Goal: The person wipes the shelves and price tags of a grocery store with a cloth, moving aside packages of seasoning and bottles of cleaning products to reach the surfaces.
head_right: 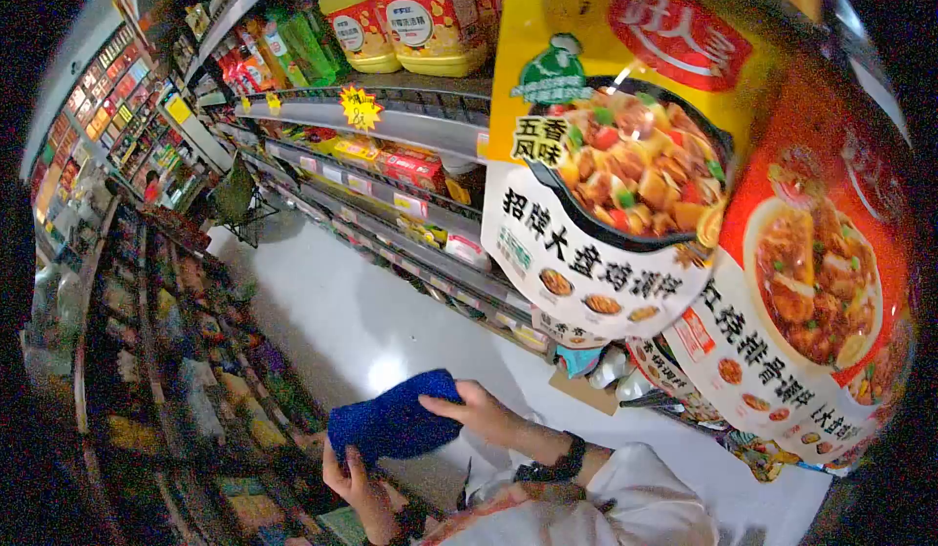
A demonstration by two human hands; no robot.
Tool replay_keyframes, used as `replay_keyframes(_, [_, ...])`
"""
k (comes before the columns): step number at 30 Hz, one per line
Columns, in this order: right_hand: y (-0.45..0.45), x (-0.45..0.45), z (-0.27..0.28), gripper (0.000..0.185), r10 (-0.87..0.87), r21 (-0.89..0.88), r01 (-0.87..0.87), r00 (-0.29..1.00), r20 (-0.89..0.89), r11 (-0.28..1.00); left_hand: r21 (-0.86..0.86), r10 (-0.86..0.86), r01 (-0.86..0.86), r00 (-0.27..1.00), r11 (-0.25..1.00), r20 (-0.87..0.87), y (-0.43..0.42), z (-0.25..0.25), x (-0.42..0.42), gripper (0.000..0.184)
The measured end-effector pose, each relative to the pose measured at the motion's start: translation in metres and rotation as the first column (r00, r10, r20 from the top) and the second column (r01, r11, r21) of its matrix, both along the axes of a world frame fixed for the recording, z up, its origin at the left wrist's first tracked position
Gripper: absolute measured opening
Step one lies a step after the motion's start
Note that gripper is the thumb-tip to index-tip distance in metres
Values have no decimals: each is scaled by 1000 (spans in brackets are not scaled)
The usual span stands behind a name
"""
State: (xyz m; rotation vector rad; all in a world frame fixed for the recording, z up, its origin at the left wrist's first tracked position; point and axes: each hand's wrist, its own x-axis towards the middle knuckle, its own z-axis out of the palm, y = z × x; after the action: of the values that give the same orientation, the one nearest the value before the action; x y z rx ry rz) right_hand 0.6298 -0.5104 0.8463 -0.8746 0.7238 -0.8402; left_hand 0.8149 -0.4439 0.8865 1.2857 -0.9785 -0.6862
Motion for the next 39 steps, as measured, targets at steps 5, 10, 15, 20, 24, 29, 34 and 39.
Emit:
replay_keyframes(5, [-33,-8,0,33,-291,130,281,955,59,951,48,-138,137,990,989,31,-56,-14,3,10])
replay_keyframes(10, [-41,-23,11,33,-516,176,496,852,94,851,2,-418,422,898,907,134,-133,-34,4,15])
replay_keyframes(15, [-50,5,14,36,-701,-71,698,713,-16,712,-274,-506,525,851,806,142,-207,-21,8,18])
replay_keyframes(20, [-77,46,18,32,-819,-4,821,570,-63,571,-332,-784,820,556,465,276,-270,-23,38,22])
replay_keyframes(24, [-89,65,34,24,-829,42,841,540,-148,540,-350,-867,874,434,338,245,-301,-13,43,23])
replay_keyframes(29, [-97,82,1,15,-999,-7,1000,26,26,26,-89,-884,884,465,459,53,-313,-18,43,27])
replay_keyframes(34, [-108,115,-16,54,-923,-68,923,383,43,380,-119,-800,899,431,422,417,-331,-36,50,27])
replay_keyframes(39, [-138,138,-37,58,-817,434,698,424,391,570,-43,-803,997,-23,-60,595,-333,-41,55,42])
